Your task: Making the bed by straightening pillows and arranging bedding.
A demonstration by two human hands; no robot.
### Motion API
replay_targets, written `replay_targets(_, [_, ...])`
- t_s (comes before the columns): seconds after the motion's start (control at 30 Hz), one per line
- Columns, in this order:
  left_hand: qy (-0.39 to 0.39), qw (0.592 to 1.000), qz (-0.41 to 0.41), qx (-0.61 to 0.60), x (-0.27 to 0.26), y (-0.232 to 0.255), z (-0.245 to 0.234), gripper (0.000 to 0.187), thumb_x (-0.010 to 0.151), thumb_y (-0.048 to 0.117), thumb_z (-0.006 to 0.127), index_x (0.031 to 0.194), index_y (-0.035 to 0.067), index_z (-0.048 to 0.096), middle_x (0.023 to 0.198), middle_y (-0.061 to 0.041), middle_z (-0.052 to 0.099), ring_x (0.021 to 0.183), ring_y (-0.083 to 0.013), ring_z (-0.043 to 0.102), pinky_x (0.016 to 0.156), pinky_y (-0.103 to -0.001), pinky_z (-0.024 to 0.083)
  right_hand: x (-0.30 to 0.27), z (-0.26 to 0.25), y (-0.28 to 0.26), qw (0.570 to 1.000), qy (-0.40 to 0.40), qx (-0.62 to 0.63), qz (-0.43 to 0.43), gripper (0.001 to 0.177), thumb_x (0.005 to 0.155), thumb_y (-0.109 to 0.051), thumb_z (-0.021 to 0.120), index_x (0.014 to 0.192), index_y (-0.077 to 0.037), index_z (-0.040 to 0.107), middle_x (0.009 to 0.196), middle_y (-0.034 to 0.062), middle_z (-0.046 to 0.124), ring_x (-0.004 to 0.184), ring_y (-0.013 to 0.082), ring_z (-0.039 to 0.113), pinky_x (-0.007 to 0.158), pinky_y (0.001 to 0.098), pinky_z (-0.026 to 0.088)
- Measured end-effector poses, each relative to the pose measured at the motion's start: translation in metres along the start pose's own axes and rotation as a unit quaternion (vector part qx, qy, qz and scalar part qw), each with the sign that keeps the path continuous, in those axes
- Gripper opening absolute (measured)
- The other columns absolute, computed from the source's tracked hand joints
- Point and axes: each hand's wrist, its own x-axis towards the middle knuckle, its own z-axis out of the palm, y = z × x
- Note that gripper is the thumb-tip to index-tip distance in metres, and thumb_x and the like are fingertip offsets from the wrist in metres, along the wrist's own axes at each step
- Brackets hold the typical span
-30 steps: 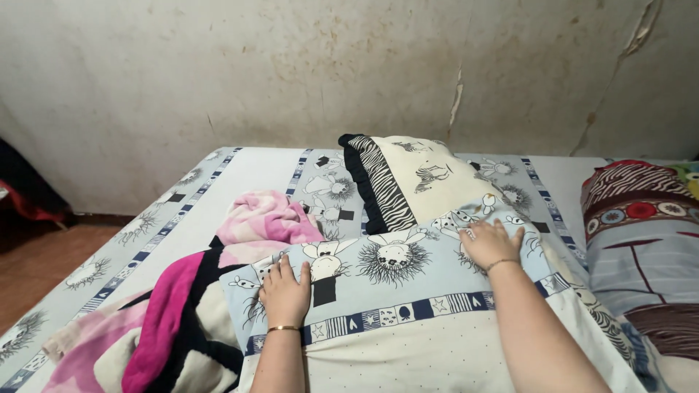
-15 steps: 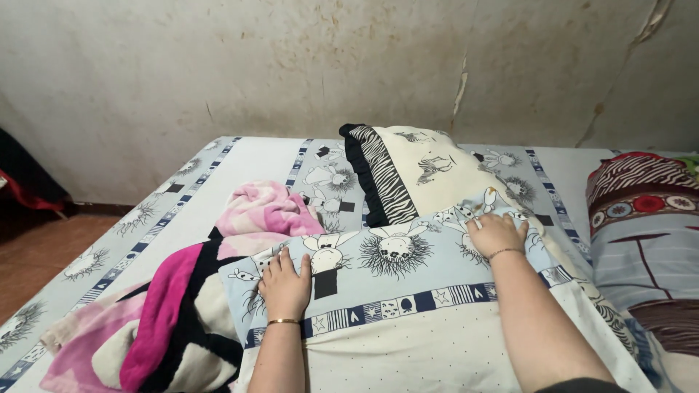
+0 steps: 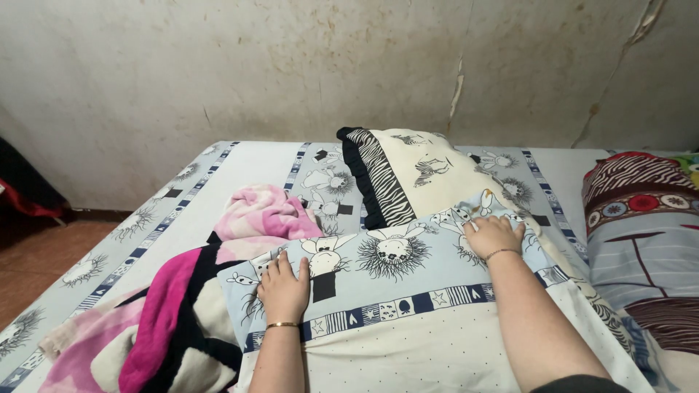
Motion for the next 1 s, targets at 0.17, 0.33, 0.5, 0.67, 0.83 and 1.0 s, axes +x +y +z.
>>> replay_targets(0.17, [0.01, 1.0, 0.006, -0.001, 0.0, -0.003, 0.002, 0.072, 0.095, 0.063, 0.044, 0.149, 0.016, 0.048, 0.147, -0.014, 0.052, 0.134, -0.0341, 0.048, 0.11, -0.052, 0.034, 0.0, 0.005, 0.002, 0.999, 0.032, 0.0, -0.005, 0.057, 0.099, -0.051, 0.038, 0.143, -0.02, 0.059, 0.15, 0.0067, 0.054, 0.145, 0.025, 0.04, 0.122, 0.0632, 0.014])
replay_targets(0.33, [0.034, 0.999, 0.01, 0.007, -0.008, 0.006, -0.002, 0.07, 0.096, 0.061, 0.045, 0.148, 0.014, 0.049, 0.146, -0.016, 0.052, 0.134, -0.0352, 0.048, 0.109, -0.054, 0.034, -0.025, 0.002, -0.007, 0.988, 0.144, 0.048, -0.026, 0.058, 0.098, -0.053, 0.044, 0.141, -0.017, 0.058, 0.146, 0.0095, 0.055, 0.146, 0.0304, 0.036, 0.118, 0.0632, 0.016])
replay_targets(0.5, [-0.024, 0.974, 0.191, -0.115, -0.046, 0.086, -0.05, 0.051, 0.095, 0.045, 0.046, 0.139, 0.02, 0.056, 0.148, -0.003, 0.054, 0.142, -0.023, 0.047, 0.121, -0.06, 0.022, -0.106, -0.054, -0.079, 0.96, 0.077, 0.151, -0.222, 0.047, 0.098, -0.049, 0.051, 0.135, -0.022, 0.06, 0.148, 0.0001, 0.058, 0.14, 0.0183, 0.05, 0.126, 0.0545, 0.023])
replay_targets(0.67, [-0.009, 0.95, 0.308, -0.044, -0.062, 0.11, 0.002, 0.055, 0.097, 0.042, 0.047, 0.144, 0.014, 0.053, 0.151, -0.01, 0.05, 0.142, -0.0294, 0.041, 0.117, -0.064, 0.014, -0.126, -0.014, -0.117, 0.922, 0.048, 0.087, -0.375, 0.05, 0.1, -0.044, 0.046, 0.145, -0.022, 0.052, 0.156, 0.0053, 0.045, 0.147, 0.0239, 0.035, 0.121, 0.0569, 0.011])
replay_targets(0.83, [-0.04, 0.959, 0.278, -0.047, -0.057, 0.107, 0.002, 0.056, 0.097, 0.046, 0.046, 0.142, 0.014, 0.056, 0.146, -0.01, 0.056, 0.141, -0.0284, 0.043, 0.122, -0.057, 0.012, -0.103, 0.009, -0.107, 0.94, 0.073, 0.09, -0.321, 0.054, 0.1, -0.051, 0.043, 0.145, -0.022, 0.052, 0.156, 0.0081, 0.044, 0.15, 0.028, 0.029, 0.123, 0.0503, 0.012])
replay_targets(1.0, [-0.019, 0.964, 0.263, -0.034, -0.054, 0.097, 0.003, 0.063, 0.097, 0.054, 0.046, 0.145, 0.014, 0.052, 0.152, -0.013, 0.049, 0.145, -0.0292, 0.037, 0.122, -0.049, 0.011, -0.092, 0.001, -0.089, 0.967, 0.076, 0.019, -0.244, 0.059, 0.099, -0.057, 0.041, 0.146, -0.024, 0.05, 0.158, 0.0061, 0.041, 0.152, 0.0257, 0.026, 0.124, 0.0508, 0.007])
